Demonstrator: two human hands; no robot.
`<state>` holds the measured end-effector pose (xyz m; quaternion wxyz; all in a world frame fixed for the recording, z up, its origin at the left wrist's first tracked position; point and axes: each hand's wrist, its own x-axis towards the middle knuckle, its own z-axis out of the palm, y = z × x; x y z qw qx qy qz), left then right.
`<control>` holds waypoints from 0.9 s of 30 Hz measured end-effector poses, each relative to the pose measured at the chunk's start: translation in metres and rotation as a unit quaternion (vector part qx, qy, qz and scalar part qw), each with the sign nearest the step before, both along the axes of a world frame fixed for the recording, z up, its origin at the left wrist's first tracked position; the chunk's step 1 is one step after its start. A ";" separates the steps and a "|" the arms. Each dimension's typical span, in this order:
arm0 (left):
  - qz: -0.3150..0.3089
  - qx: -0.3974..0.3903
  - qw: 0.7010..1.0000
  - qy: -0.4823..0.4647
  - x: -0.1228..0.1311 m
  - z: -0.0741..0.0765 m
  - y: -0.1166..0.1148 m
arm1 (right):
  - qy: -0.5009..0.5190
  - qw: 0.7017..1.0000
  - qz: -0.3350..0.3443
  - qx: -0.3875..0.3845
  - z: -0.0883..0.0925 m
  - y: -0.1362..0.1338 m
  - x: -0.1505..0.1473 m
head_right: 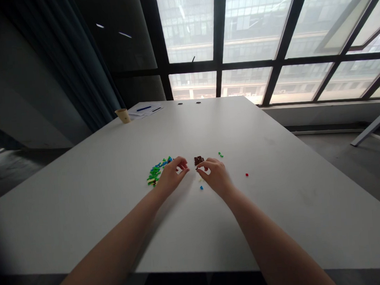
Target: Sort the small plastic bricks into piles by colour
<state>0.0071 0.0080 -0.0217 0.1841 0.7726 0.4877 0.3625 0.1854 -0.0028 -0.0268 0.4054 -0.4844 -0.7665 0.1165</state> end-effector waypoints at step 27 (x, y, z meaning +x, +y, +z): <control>0.159 -0.091 0.954 0.237 -0.028 -0.016 0.019 | -0.156 0.968 -0.163 -0.114 -0.020 0.028 -0.008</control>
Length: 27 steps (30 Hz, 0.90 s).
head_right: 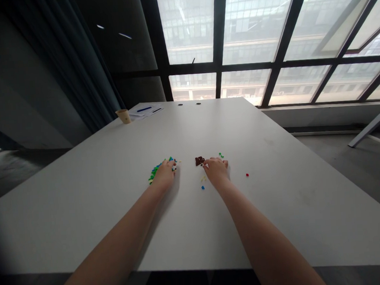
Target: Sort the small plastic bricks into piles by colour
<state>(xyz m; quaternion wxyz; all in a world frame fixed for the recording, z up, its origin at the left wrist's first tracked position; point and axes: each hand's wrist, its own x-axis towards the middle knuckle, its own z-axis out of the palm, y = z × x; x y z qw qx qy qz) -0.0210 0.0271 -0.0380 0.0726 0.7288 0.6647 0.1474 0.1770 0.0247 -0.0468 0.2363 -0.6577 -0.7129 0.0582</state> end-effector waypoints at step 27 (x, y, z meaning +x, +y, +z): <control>0.022 0.025 0.999 0.020 -0.001 0.002 0.002 | 0.022 0.999 0.022 0.012 0.008 -0.013 0.016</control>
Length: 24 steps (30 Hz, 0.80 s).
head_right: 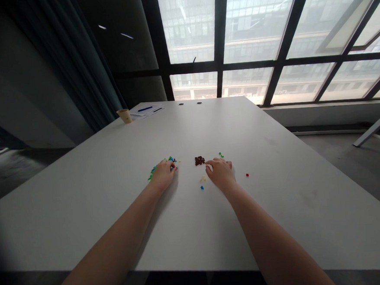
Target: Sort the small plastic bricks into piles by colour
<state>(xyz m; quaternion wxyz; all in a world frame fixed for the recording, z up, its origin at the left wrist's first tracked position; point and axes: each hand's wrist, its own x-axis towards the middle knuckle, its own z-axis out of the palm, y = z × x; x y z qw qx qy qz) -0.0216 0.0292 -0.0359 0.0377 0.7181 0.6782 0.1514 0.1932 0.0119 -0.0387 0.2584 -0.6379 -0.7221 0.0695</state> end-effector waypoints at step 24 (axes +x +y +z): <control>-0.214 -0.037 0.877 -0.430 0.033 0.020 -0.023 | 0.163 0.957 0.180 0.161 0.008 -0.012 -0.011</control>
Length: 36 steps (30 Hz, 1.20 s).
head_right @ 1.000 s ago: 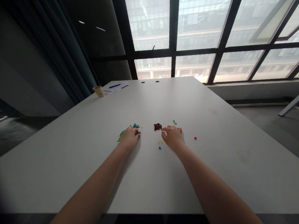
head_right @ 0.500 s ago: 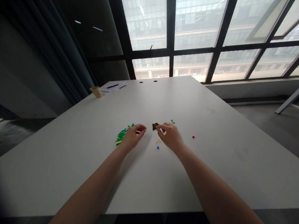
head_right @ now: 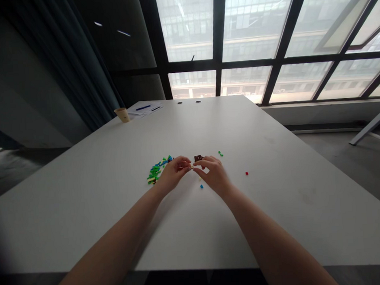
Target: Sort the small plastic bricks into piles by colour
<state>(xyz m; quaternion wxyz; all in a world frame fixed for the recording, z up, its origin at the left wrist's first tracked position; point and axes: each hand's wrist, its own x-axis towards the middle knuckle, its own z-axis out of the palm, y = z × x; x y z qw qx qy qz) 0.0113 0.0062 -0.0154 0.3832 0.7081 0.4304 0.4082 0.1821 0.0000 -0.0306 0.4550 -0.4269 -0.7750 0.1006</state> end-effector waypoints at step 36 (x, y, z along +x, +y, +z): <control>0.143 0.106 0.964 0.198 -0.028 -0.001 0.019 | -0.175 0.959 -0.085 -0.208 0.000 0.002 0.010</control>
